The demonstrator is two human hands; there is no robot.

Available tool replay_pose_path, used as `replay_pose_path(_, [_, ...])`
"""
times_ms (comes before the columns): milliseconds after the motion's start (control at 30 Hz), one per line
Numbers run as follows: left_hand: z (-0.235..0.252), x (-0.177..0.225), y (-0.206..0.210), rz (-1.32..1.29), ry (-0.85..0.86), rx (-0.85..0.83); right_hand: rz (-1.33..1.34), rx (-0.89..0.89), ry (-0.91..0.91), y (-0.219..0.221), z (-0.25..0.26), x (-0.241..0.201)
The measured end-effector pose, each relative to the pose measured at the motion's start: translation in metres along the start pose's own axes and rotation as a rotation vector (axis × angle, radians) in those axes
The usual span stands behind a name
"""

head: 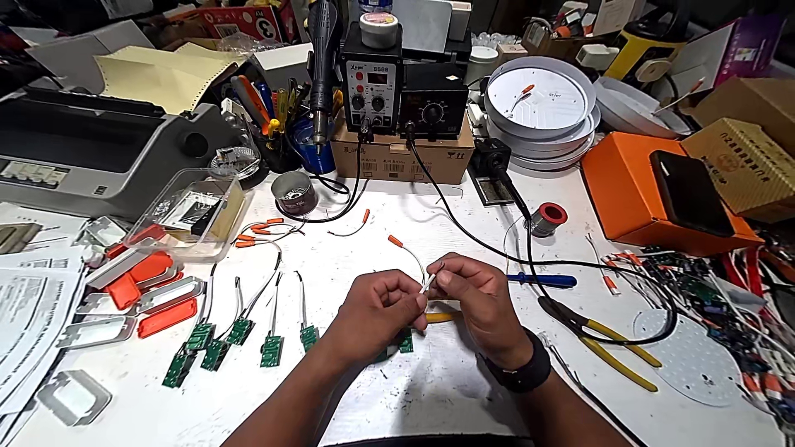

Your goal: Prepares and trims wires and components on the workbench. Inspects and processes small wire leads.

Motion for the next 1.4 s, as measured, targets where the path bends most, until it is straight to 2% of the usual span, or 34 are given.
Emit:
replay_pose_path(200, [0.001, -0.001, 0.000, 0.030, 0.035, 0.035, -0.129, -0.014, -0.019, 0.006, -0.002, -0.003])
replay_pose_path(400, [0.000, 0.001, -0.001, 0.009, 0.031, 0.075, -0.086, 0.007, -0.005, 0.004, -0.002, -0.002])
replay_pose_path(567, [0.000, 0.002, -0.001, -0.125, 0.066, 0.059, 0.062, -0.026, 0.074, 0.006, -0.001, 0.003])
replay_pose_path(833, [0.002, -0.009, -0.007, -0.264, -0.029, 0.142, 0.011, -0.022, 0.013, 0.005, -0.002, 0.000])
replay_pose_path(1033, [0.001, -0.008, -0.011, -0.232, 0.000, 0.210, -0.053, 0.008, -0.001, 0.006, -0.002, -0.002])
replay_pose_path(1400, [-0.001, -0.012, -0.003, -0.112, -0.023, 0.135, -0.034, -0.002, 0.064, 0.005, -0.002, 0.002])
Point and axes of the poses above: each hand's wrist, its own z-axis towards the middle knuckle, its own y-axis out of the palm, x = y × z, the point moved 7 cm from there along z, towards the middle knuckle, and after that the axes turned 10 degrees about y, right-handed, at the moved point
